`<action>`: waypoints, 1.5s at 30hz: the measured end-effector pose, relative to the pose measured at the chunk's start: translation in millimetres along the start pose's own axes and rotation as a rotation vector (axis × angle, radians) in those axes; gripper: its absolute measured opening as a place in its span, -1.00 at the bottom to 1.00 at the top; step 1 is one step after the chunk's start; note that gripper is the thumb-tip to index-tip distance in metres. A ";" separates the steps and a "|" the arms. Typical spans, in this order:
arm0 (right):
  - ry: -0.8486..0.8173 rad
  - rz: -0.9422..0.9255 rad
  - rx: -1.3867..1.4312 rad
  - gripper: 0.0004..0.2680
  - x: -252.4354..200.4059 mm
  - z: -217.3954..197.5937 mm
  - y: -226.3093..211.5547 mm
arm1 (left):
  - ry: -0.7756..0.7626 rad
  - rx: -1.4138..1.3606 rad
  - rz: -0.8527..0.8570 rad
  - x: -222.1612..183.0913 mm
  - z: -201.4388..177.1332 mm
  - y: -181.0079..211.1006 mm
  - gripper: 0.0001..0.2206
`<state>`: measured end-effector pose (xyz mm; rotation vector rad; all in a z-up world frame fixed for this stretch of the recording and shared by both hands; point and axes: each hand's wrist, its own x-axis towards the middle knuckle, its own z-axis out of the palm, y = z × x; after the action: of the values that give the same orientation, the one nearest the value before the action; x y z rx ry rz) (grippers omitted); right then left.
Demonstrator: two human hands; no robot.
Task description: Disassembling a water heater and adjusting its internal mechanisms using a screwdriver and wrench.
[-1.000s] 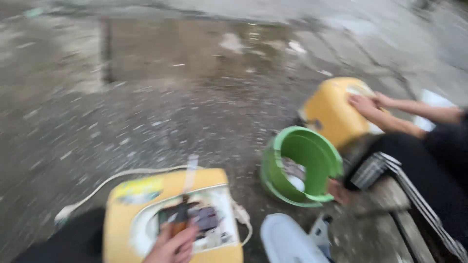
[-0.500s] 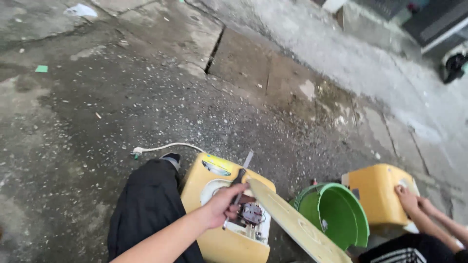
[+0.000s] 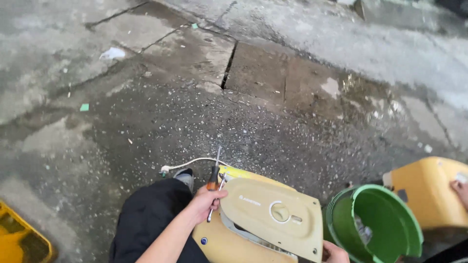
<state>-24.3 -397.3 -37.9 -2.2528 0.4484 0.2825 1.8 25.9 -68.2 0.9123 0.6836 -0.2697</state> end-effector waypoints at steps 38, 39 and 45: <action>-0.252 0.203 -0.218 -0.61 -2.5 24.6 -56.4 | 0.245 0.920 0.274 -7.8 4.4 -41.5 -0.66; -0.251 0.225 -0.271 -0.57 -3.2 25.8 -60.3 | 0.251 0.921 0.283 -8.3 8.2 -40.6 -0.64; -0.246 0.245 -0.416 -0.51 12.6 38.4 -52.8 | 0.255 1.185 0.485 -2.4 6.2 -57.3 -0.80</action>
<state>6.5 -338.6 -31.5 -2.5170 0.5745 0.8361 -25.4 -13.5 -100.4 2.2342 0.4720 -0.1002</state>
